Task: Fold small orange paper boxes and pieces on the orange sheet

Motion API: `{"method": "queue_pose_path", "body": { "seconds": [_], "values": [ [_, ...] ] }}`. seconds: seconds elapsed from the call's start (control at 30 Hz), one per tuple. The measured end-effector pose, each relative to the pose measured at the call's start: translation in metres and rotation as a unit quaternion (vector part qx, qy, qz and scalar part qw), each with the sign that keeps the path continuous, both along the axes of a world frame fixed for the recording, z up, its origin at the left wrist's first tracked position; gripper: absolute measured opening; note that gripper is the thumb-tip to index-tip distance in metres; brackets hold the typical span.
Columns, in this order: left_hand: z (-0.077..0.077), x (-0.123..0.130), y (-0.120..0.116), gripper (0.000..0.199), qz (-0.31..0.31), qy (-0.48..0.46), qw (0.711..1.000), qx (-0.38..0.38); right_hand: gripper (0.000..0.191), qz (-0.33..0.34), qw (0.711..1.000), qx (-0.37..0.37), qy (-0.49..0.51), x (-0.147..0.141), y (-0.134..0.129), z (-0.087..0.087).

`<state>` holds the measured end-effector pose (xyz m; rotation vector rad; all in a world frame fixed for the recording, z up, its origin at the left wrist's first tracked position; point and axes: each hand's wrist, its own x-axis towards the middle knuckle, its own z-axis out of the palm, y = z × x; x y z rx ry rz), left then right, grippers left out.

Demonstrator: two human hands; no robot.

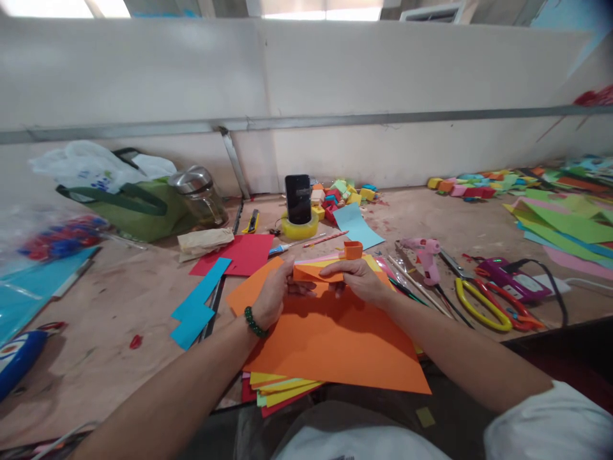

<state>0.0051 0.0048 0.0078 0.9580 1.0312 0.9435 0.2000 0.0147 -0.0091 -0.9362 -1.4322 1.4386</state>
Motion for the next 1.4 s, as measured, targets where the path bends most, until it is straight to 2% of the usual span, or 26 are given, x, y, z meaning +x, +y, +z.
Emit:
{"method": "queue_pose_path", "body": {
  "seconds": [0.1, 0.17, 0.27, 0.33, 0.5, 0.7, 0.97, 1.4],
  "values": [
    [0.002, 0.0, -0.001, 0.04, 0.001, 0.002, 1.0, 0.003, 0.028, -0.005, 1.0, -0.019, 0.006, 0.001, 0.001, 0.001],
    [0.002, -0.001, -0.001, 0.037, 0.006, -0.035, 0.999, 0.009, 0.024, -0.008, 0.999, -0.044, 0.017, 0.001, 0.002, 0.003],
    [0.001, -0.001, 0.0, 0.035, 0.01, -0.074, 0.997, 0.023, 0.026, 0.001, 0.996, -0.076, 0.046, 0.002, 0.003, 0.005],
    [-0.001, 0.0, 0.001, 0.032, 0.003, -0.056, 0.998, 0.024, 0.029, 0.015, 0.995, -0.082, 0.051, 0.002, 0.003, 0.005],
    [-0.003, 0.0, 0.001, 0.035, -0.006, -0.026, 0.999, 0.022, 0.033, 0.034, 0.998, -0.048, 0.017, 0.0, 0.001, 0.006],
    [-0.005, 0.001, 0.001, 0.043, -0.012, -0.031, 0.998, 0.048, 0.032, 0.003, 1.0, 0.011, -0.006, -0.002, 0.0, 0.006],
    [-0.003, 0.001, -0.001, 0.048, -0.007, -0.017, 0.997, 0.07, 0.035, -0.025, 0.999, 0.018, -0.013, -0.001, -0.001, 0.003],
    [-0.009, 0.001, 0.002, 0.042, 0.019, -0.008, 0.998, 0.065, 0.037, -0.006, 1.0, 0.007, 0.002, -0.001, -0.004, 0.009]
  ]
}}
